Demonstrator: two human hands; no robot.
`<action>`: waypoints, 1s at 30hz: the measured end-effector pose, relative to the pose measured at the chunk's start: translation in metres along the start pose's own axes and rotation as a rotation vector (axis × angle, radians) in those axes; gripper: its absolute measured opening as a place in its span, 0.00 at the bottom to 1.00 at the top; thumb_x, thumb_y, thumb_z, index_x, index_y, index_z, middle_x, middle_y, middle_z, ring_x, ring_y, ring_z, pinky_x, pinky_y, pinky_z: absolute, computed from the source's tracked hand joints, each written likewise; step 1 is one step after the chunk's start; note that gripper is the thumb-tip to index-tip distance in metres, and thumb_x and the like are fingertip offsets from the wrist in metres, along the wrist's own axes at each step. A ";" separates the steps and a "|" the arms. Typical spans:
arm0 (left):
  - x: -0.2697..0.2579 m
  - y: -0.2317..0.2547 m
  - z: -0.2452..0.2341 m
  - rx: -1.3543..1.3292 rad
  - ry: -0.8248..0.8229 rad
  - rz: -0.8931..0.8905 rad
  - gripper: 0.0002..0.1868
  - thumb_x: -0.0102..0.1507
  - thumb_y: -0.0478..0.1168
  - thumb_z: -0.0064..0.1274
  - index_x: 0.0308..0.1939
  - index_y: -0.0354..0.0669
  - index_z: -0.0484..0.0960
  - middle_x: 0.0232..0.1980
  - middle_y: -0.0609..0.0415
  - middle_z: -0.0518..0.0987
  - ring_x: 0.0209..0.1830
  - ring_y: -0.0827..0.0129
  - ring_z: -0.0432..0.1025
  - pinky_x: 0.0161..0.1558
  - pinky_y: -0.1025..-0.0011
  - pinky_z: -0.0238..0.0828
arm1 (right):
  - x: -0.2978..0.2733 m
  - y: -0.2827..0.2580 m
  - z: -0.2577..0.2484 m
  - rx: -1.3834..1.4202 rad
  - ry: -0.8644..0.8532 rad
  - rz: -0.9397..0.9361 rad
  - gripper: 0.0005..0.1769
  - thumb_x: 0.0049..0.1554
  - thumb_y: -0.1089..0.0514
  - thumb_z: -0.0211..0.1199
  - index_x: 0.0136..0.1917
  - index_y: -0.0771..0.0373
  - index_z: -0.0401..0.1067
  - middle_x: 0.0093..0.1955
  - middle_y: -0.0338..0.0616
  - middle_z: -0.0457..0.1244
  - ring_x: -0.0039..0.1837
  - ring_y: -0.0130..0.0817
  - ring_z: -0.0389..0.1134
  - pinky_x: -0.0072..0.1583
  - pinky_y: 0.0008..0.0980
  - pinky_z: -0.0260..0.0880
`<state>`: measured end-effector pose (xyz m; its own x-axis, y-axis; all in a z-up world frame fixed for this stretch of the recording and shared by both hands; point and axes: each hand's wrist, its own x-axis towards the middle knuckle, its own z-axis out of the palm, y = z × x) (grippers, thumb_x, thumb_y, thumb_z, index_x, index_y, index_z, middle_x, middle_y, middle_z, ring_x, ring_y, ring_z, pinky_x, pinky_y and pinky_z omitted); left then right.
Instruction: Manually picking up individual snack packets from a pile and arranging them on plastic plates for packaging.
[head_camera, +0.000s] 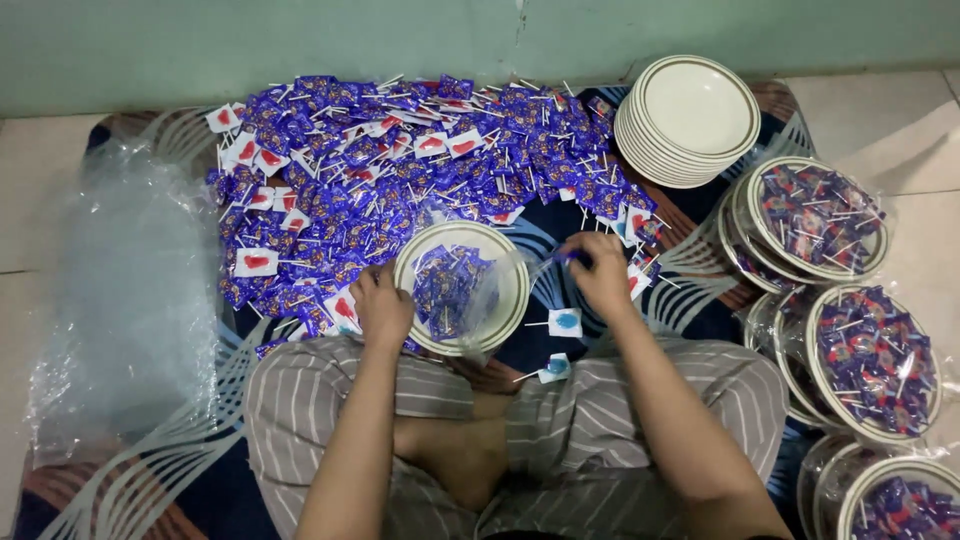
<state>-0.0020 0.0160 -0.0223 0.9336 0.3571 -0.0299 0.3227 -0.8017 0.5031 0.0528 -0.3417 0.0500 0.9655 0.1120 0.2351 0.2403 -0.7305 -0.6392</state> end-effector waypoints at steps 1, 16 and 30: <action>0.000 0.001 -0.002 -0.002 0.004 0.001 0.31 0.57 0.38 0.50 0.67 0.52 0.74 0.64 0.49 0.65 0.66 0.45 0.58 0.56 0.45 0.70 | -0.006 -0.004 0.006 -0.001 0.003 -0.003 0.13 0.50 0.64 0.67 0.46 0.46 0.77 0.54 0.35 0.69 0.62 0.43 0.64 0.65 0.43 0.64; 0.003 0.000 0.004 0.008 0.018 -0.004 0.29 0.57 0.39 0.51 0.65 0.51 0.76 0.62 0.48 0.67 0.64 0.46 0.60 0.56 0.46 0.70 | -0.031 -0.026 0.120 -0.220 -0.268 -0.630 0.04 0.53 0.64 0.60 0.43 0.60 0.74 0.44 0.47 0.66 0.54 0.47 0.69 0.61 0.40 0.68; 0.005 -0.002 0.010 0.014 0.027 0.006 0.27 0.58 0.37 0.49 0.64 0.52 0.75 0.62 0.48 0.66 0.64 0.43 0.60 0.56 0.44 0.71 | -0.038 -0.048 0.112 -0.348 -0.345 -0.724 0.23 0.58 0.46 0.52 0.30 0.60 0.77 0.32 0.49 0.69 0.49 0.48 0.68 0.73 0.63 0.42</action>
<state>0.0039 0.0151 -0.0321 0.9310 0.3650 -0.0040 0.3198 -0.8103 0.4911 0.0159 -0.2350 -0.0104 0.5775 0.7846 0.2257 0.8163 -0.5590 -0.1454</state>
